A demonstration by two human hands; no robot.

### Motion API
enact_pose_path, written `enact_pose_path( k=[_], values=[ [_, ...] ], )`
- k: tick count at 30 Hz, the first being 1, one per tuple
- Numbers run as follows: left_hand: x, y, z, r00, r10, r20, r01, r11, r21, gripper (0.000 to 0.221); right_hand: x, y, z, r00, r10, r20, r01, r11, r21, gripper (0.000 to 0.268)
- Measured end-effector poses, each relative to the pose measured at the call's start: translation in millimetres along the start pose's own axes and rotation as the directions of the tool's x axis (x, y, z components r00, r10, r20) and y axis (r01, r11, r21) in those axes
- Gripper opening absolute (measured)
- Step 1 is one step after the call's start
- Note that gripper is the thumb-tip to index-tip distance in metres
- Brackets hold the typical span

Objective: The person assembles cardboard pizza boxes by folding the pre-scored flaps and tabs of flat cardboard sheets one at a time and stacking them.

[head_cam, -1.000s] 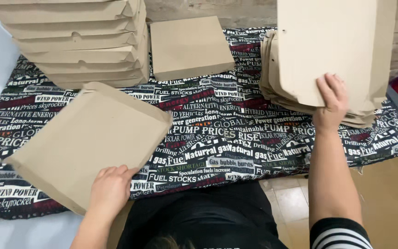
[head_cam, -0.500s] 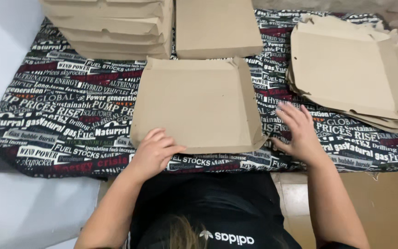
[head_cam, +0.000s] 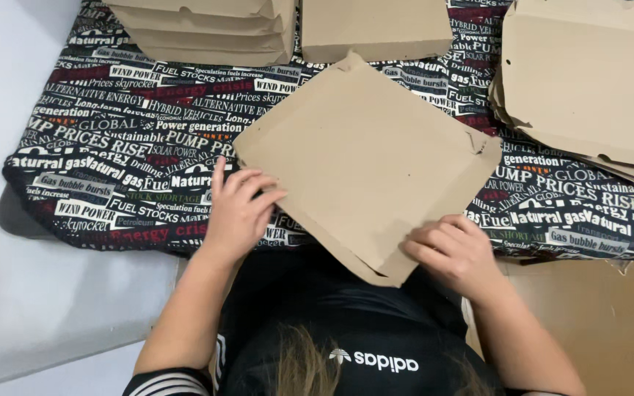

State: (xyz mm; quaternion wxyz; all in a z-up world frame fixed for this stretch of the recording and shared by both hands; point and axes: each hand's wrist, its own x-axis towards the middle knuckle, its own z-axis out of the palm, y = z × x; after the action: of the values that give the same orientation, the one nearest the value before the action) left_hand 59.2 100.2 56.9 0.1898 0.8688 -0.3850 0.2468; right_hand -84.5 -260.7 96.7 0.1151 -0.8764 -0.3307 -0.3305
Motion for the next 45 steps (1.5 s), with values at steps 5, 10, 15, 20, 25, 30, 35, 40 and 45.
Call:
enact_pose_path(
  k=[5, 10, 15, 20, 25, 30, 35, 40, 45],
  values=[
    [2, 66, 22, 0.959, 0.267, -0.090, -0.282, 0.911, -0.300, 0.035, 15, -31, 33, 0.999, 0.028, -0.045, -0.027, 1.000, 0.002, 0.025],
    [-3, 41, -1, 0.942, 0.181, -0.282, -0.286, 0.875, -0.392, 0.019, 16, 10, 7, 0.993, 0.080, 0.084, -0.086, 0.994, 0.069, 0.020],
    [-21, 48, -15, 0.949, 0.115, -0.293, -0.241, 0.865, -0.440, 0.025, -41, 64, -5, 0.903, 0.401, 0.152, -0.351, 0.895, -0.274, 0.033],
    [-11, 57, -21, 0.961, 0.249, -0.122, -0.276, 0.905, -0.325, 0.023, -58, 60, -1, 0.917, 0.397, -0.046, -0.395, 0.881, -0.261, 0.052],
    [-11, 50, 14, 0.971, 0.210, -0.114, -0.227, 0.960, -0.163, 0.032, -73, 61, 4, 0.887, 0.461, 0.023, -0.422, 0.830, -0.365, 0.058],
    [7, 106, 60, 0.977, 0.197, -0.076, -0.208, 0.961, -0.181, 0.010, -43, 30, -32, 0.846, 0.531, 0.048, -0.488, 0.809, -0.328, 0.039],
    [23, 141, 82, 0.971, 0.238, 0.023, -0.220, 0.927, -0.304, 0.005, 3, -23, -26, 0.901, 0.322, 0.293, -0.268, 0.940, -0.209, 0.053],
    [44, 77, 34, 0.906, 0.244, 0.344, -0.061, 0.883, -0.465, 0.038, -35, 3, -11, 0.812, 0.424, 0.402, -0.326, 0.900, -0.289, 0.019],
    [20, 34, 36, 0.914, 0.205, 0.349, -0.073, 0.931, -0.357, 0.027, -63, 16, -24, 0.783, 0.573, 0.242, -0.361, 0.735, -0.573, 0.008]
  ],
)
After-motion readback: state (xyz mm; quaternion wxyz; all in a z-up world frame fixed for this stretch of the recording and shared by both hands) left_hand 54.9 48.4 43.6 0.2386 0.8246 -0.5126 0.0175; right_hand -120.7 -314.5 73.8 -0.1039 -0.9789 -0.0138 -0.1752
